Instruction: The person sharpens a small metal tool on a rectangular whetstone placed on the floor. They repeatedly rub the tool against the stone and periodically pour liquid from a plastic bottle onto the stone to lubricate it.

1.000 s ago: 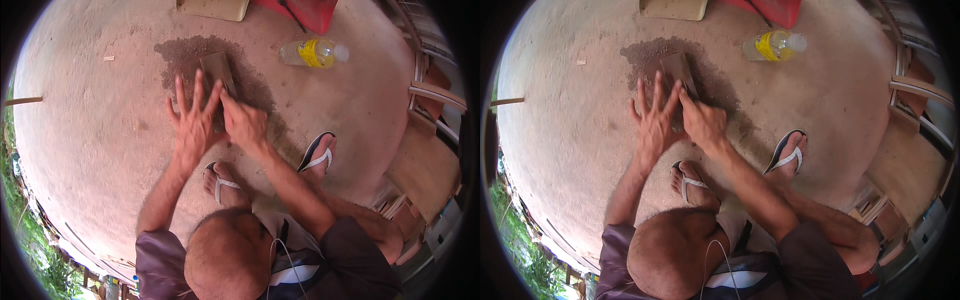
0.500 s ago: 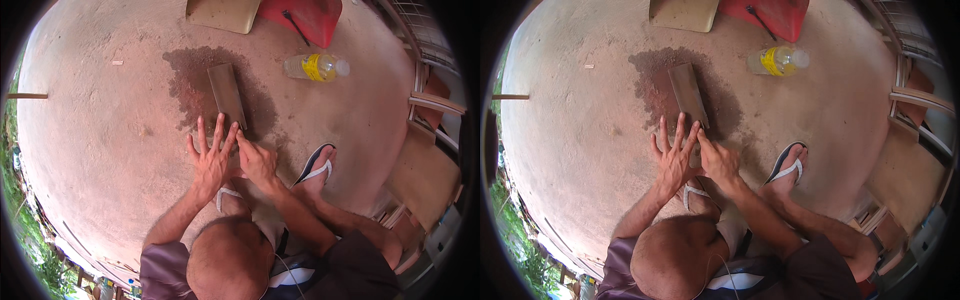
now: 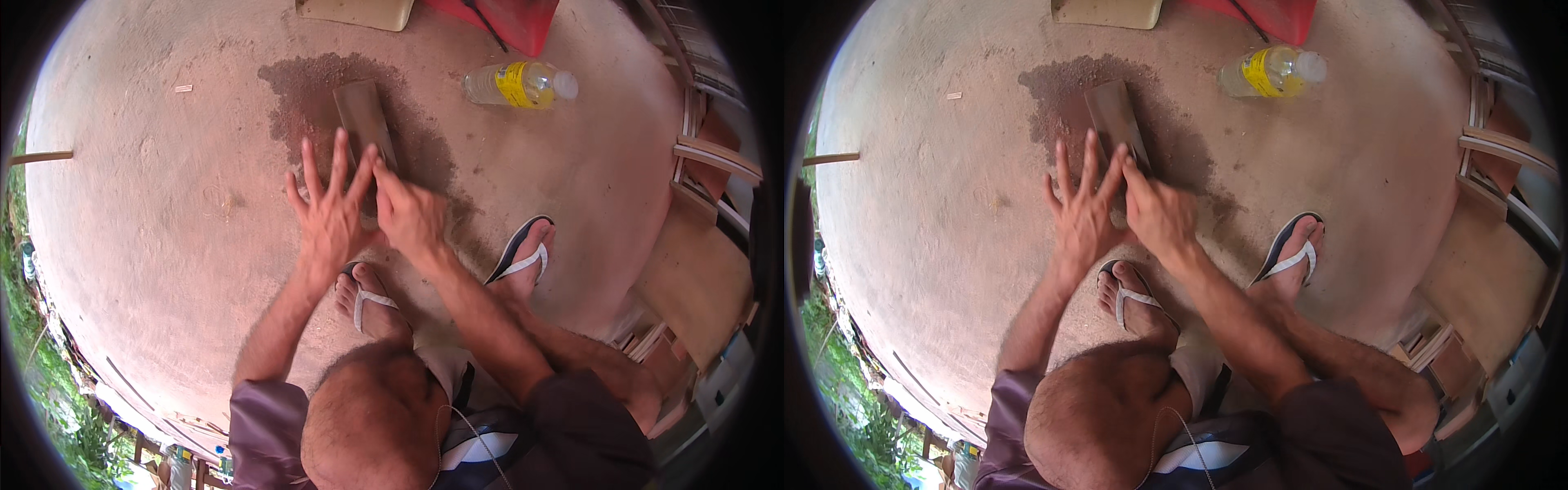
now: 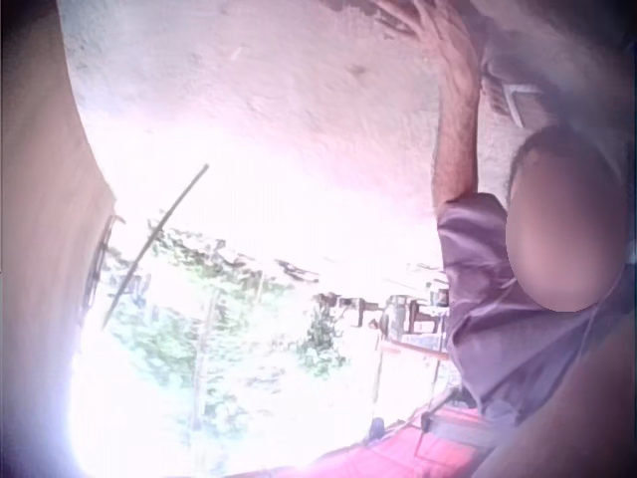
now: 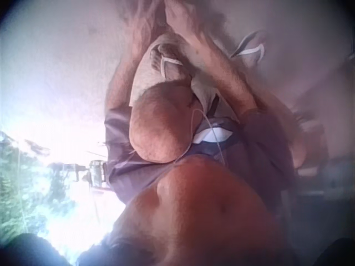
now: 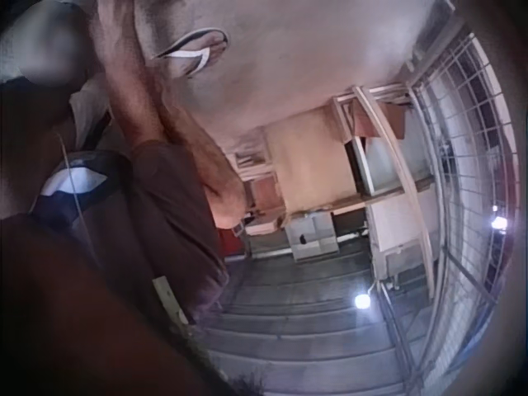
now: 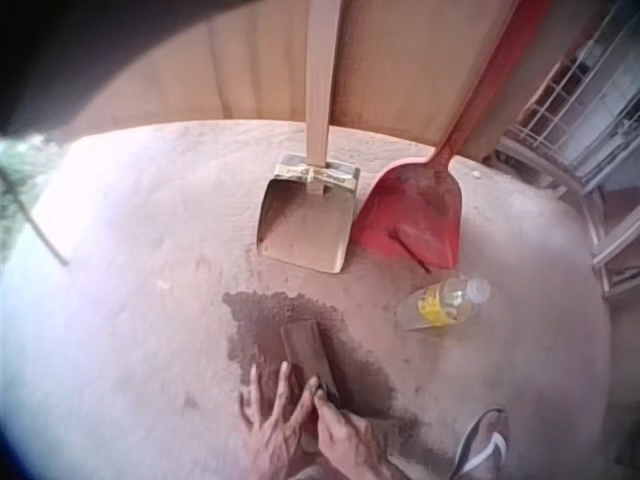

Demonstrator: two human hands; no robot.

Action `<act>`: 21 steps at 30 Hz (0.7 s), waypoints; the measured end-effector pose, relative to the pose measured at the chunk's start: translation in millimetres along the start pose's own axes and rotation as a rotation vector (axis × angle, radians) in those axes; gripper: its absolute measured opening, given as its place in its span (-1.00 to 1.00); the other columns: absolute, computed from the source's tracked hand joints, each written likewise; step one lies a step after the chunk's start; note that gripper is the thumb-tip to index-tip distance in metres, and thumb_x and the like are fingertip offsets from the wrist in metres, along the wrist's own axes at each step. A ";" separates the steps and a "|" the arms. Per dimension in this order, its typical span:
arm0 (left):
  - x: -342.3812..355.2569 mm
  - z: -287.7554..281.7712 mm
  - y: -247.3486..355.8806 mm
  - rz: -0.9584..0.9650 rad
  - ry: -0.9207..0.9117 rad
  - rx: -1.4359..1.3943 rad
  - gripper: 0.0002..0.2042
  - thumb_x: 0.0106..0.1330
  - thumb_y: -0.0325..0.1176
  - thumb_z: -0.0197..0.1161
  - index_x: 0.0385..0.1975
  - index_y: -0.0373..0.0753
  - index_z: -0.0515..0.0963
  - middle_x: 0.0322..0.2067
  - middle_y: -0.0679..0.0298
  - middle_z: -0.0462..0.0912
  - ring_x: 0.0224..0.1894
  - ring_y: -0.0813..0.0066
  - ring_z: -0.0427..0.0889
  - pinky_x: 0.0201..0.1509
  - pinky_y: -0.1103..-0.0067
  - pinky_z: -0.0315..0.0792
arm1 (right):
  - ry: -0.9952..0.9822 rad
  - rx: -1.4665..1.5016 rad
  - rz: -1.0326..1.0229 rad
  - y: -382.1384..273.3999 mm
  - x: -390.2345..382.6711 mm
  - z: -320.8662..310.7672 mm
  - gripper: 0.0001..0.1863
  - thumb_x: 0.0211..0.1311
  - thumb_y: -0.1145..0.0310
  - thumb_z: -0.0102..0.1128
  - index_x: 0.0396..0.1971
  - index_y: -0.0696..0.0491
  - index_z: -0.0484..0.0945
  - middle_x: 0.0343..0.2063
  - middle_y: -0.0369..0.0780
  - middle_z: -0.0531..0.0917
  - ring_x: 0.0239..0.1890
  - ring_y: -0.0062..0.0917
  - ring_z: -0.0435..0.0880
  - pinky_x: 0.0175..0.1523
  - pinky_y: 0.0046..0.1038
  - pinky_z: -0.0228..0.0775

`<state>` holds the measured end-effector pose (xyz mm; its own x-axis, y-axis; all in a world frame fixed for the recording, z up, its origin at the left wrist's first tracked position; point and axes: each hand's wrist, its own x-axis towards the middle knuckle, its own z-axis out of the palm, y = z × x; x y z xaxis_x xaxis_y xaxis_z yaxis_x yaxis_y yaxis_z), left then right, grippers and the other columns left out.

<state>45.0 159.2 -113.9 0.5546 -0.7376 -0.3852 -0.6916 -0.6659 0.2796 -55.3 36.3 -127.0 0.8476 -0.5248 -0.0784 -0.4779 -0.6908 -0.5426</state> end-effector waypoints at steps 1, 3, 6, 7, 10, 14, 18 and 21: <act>24.8 -8.8 -13.7 -0.004 0.120 0.006 0.53 -0.53 0.28 0.85 0.71 0.38 0.12 0.78 0.21 -0.23 0.75 -0.34 -0.34 0.57 -0.51 -0.08 | 0.008 0.034 -0.018 -10.5 48.7 2.3 -0.65 0.48 0.32 0.28 0.19 -0.07 0.76 -0.44 -0.07 0.82 -0.43 -0.13 0.85 -0.35 -0.11 0.68; 64.0 -19.9 -41.2 0.008 0.355 -0.003 0.52 -0.51 0.25 0.86 0.71 0.40 0.13 0.78 0.21 -0.23 0.75 -0.33 -0.34 0.57 -0.52 -0.07 | 0.003 0.067 -0.018 -23.3 74.6 4.5 -0.68 0.51 0.29 0.24 0.16 -0.04 0.76 -0.43 -0.05 0.81 -0.42 -0.08 0.84 -0.33 -0.06 0.68; 31.9 -12.0 -22.5 0.012 0.128 -0.031 0.52 -0.52 0.23 0.87 0.71 0.43 0.12 0.78 0.21 -0.22 0.75 -0.33 -0.34 0.58 -0.50 -0.08 | -0.024 0.040 0.015 -7.9 43.2 8.1 -0.67 0.51 0.31 0.24 0.18 -0.05 0.76 -0.37 -0.04 0.83 -0.39 -0.09 0.85 -0.33 -0.09 0.69; 6.8 -2.6 -12.1 0.019 0.022 -0.043 0.53 -0.52 0.25 0.87 0.71 0.43 0.10 0.78 0.20 -0.21 0.75 -0.34 -0.34 0.60 -0.49 -0.16 | -0.019 0.003 -0.014 1.6 -2.5 6.1 -0.59 0.48 0.32 0.26 0.27 -0.07 0.71 -0.40 -0.07 0.83 -0.44 -0.15 0.85 -0.38 -0.12 0.69; -25.9 15.3 5.5 0.027 0.011 -0.132 0.53 -0.51 0.26 0.86 0.72 0.42 0.09 0.78 0.20 -0.20 0.75 -0.34 -0.34 0.63 -0.46 -0.29 | 0.061 0.017 -0.073 14.5 -36.9 11.1 -0.47 0.43 0.33 0.30 0.39 -0.11 0.65 -0.45 -0.11 0.83 -0.50 -0.25 0.85 -0.44 -0.16 0.67; 55.1 -8.9 -37.5 0.017 0.225 -0.015 0.48 -0.47 0.33 0.81 0.71 0.43 0.13 0.78 0.21 -0.19 0.75 -0.35 -0.31 0.59 -0.47 -0.21 | 0.005 0.084 -0.013 -20.2 66.4 3.2 -0.68 0.51 0.34 0.25 0.16 -0.02 0.76 -0.36 -0.02 0.83 -0.38 -0.10 0.86 -0.35 -0.12 0.69; 44.8 -12.6 -33.9 0.067 0.210 -0.075 0.50 -0.53 0.32 0.81 0.70 0.45 0.14 0.78 0.21 -0.20 0.75 -0.36 -0.35 0.61 -0.50 -0.26 | -0.030 0.038 0.013 -13.1 59.1 1.1 -0.68 0.50 0.35 0.26 0.16 -0.03 0.77 -0.39 -0.02 0.82 -0.39 -0.10 0.86 -0.35 -0.10 0.69; -34.3 10.5 3.0 0.034 -0.101 -0.171 0.53 -0.55 0.30 0.84 0.70 0.48 0.11 0.78 0.23 -0.24 0.75 -0.34 -0.37 0.62 -0.48 -0.22 | 0.045 0.050 -0.021 4.3 -29.6 4.3 -0.61 0.42 0.41 0.32 0.21 -0.08 0.77 -0.41 -0.04 0.82 -0.41 -0.15 0.87 -0.35 -0.13 0.70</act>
<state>19.0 183.7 -109.1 0.4767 -0.7509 -0.4571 -0.6156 -0.6563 0.4362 -81.5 51.0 -130.6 0.8459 -0.5325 -0.0295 -0.4467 -0.6771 -0.5848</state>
